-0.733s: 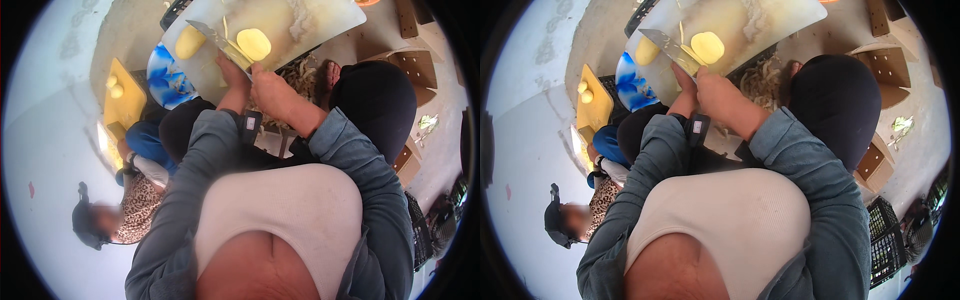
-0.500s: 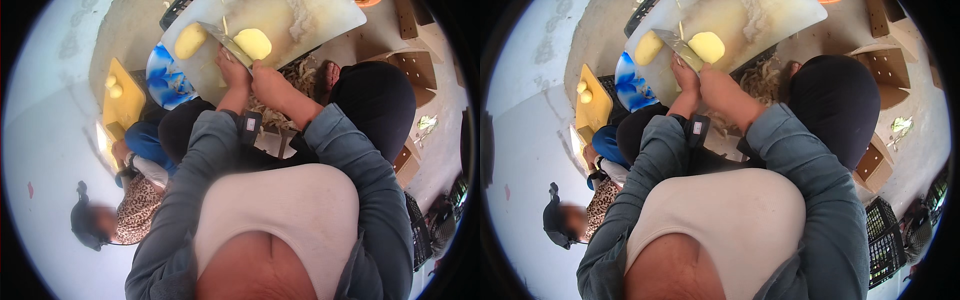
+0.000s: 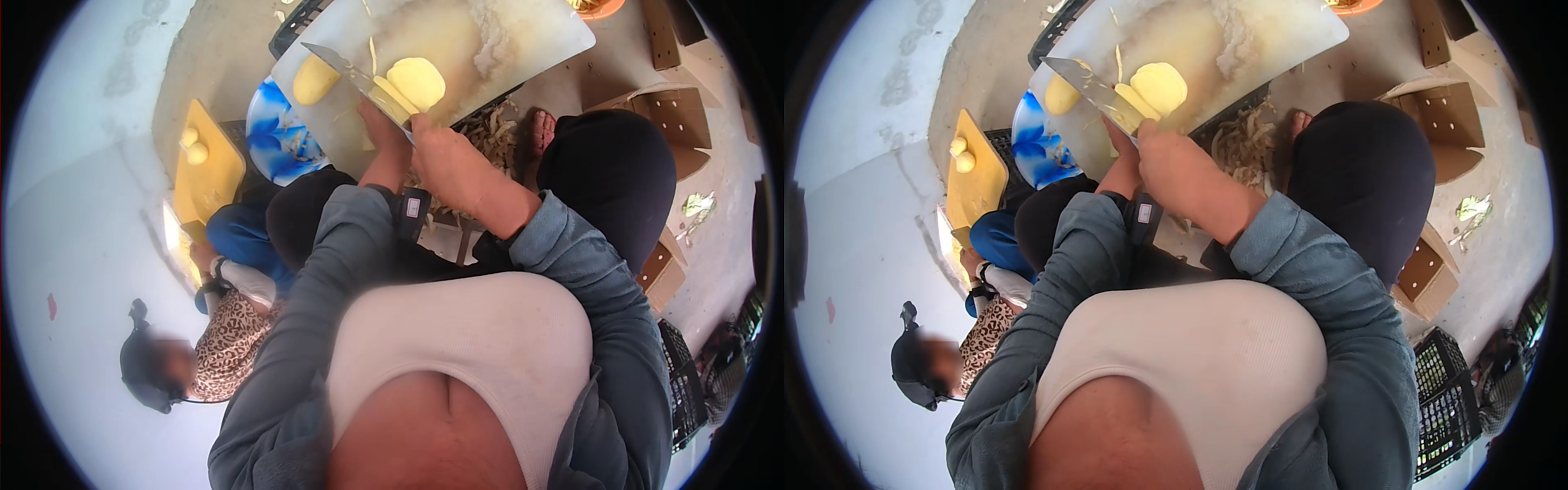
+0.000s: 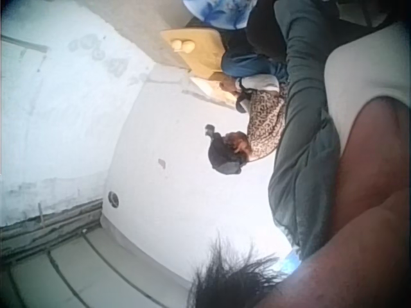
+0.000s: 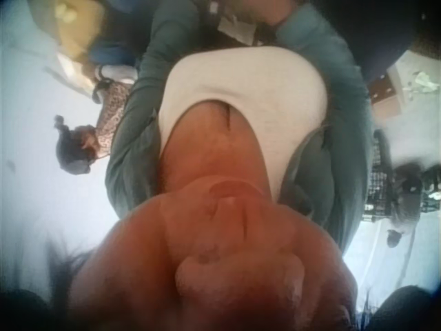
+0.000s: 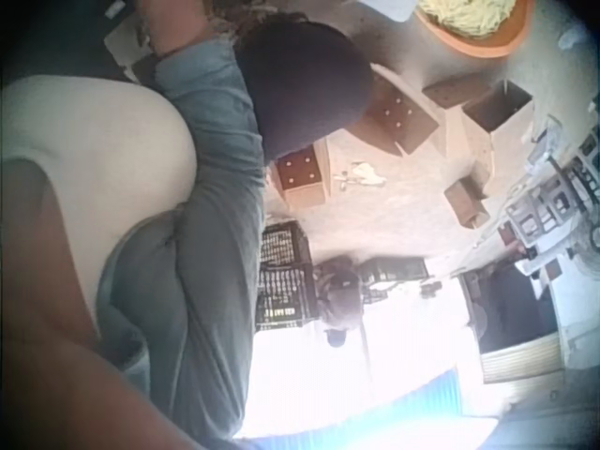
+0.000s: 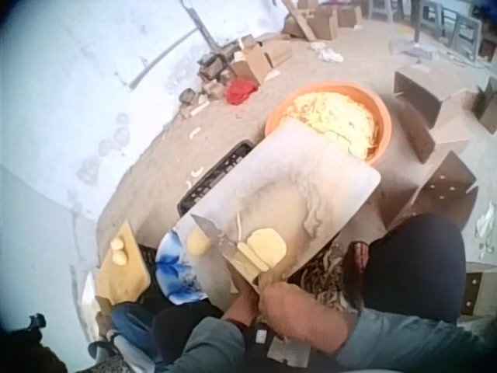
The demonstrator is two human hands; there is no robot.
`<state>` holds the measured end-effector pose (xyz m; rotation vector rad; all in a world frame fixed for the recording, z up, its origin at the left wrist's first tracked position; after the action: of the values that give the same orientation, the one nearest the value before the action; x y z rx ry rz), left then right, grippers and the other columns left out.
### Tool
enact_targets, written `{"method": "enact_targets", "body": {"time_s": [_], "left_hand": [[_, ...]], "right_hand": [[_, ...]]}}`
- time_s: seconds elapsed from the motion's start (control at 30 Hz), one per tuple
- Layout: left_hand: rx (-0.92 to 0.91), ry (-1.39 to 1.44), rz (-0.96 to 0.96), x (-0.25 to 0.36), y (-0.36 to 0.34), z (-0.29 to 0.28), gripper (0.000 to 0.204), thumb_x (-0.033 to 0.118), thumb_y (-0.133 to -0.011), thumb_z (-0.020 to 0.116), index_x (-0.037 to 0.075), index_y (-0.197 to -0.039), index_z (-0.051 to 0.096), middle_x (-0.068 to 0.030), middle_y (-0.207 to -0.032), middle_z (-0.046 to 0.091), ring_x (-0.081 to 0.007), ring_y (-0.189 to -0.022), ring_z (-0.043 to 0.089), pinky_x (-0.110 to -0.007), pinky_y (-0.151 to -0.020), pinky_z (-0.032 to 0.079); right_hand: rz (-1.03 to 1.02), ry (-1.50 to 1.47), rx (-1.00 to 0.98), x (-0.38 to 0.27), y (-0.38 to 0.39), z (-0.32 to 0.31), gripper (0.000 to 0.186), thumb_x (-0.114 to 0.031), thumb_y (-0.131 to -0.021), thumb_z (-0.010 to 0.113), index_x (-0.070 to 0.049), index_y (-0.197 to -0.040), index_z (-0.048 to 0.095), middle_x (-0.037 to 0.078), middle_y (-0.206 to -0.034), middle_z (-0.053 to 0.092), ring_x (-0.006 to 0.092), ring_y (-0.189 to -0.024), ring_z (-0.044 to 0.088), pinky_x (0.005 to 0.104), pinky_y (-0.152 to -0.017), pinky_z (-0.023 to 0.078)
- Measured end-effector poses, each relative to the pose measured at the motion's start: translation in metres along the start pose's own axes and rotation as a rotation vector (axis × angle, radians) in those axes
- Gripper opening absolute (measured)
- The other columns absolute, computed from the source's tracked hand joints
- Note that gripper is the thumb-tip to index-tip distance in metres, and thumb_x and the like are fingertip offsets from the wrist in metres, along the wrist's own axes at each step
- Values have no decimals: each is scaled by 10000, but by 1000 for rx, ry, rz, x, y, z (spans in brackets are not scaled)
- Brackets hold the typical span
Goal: The person slices peeled potatoes into thin strips on a white cutting board using a large knife. The strips are gathered and transferred into an orange bowl. Another person is visible nearby, also working with potatoes.
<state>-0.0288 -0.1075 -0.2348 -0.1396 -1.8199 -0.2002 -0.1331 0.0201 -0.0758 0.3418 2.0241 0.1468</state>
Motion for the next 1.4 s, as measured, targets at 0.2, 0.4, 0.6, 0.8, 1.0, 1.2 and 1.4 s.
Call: {"method": "enact_targets", "body": {"time_s": [0.2,0.4,0.6,0.8,1.0,1.2,1.4], "left_hand": [[0,439,-274,1,6,27,423,340,-1004,392,55,-1313,440,-166,-1187,440,-298,-1135,515,-397,-937,436],[-33,216,-35,-4,-10,10,414,359,-1021,366,33,-1253,473,-138,-1145,445,-261,-1092,529,-392,-902,454],[-109,393,-176,-12,-14,17,454,415,-1015,359,41,-1245,475,-127,-1153,462,-250,-1087,535,-376,-894,464],[-25,462,-251,13,4,21,547,507,-1010,299,76,-1333,391,-107,-1254,474,-240,-1118,538,-370,-925,465],[47,587,-337,-3,4,19,585,522,-1012,288,81,-1393,335,-114,-1306,457,-255,-1151,529,-376,-954,457],[46,664,-369,-22,1,20,599,524,-1014,291,91,-1429,301,-126,-1332,445,-269,-1164,526,-385,-965,457],[57,635,-340,-34,-4,12,613,544,-1008,295,101,-1430,312,-121,-1343,453,-276,-1161,534,-390,-963,458]], "right_hand": [[19,-13,24,14,4,-3,269,-33,-834,525,106,-1032,409,320,-742,610,489,-770,614,528,-707,503],[-12,-23,3,2,7,-3,267,-30,-831,524,107,-1028,406,317,-737,611,488,-767,615,526,-702,505],[4,-22,-6,3,6,-5,271,-25,-823,529,108,-1026,407,320,-736,609,487,-768,616,525,-707,507],[6,-30,-9,6,6,-5,271,-25,-821,537,109,-1022,413,315,-740,613,483,-778,619,523,-713,505],[-3,-21,-16,4,9,-2,271,-27,-829,535,109,-1025,408,314,-758,616,479,-797,620,518,-725,504],[18,-9,-35,6,9,0,267,-26,-833,534,105,-1026,404,319,-785,617,480,-813,623,515,-734,505],[55,23,-71,5,7,8,275,-21,-828,550,98,-1031,408,320,-796,623,470,-828,631,504,-744,511]]}}
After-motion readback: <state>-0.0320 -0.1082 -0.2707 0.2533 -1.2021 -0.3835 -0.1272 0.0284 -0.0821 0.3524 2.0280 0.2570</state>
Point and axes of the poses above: each hand's wrist, its own y-axis away from the middle knuckle, its own z-axis out of the palm, x = y × z, the point moved 10 cm from there along -y, towards the middle knuckle
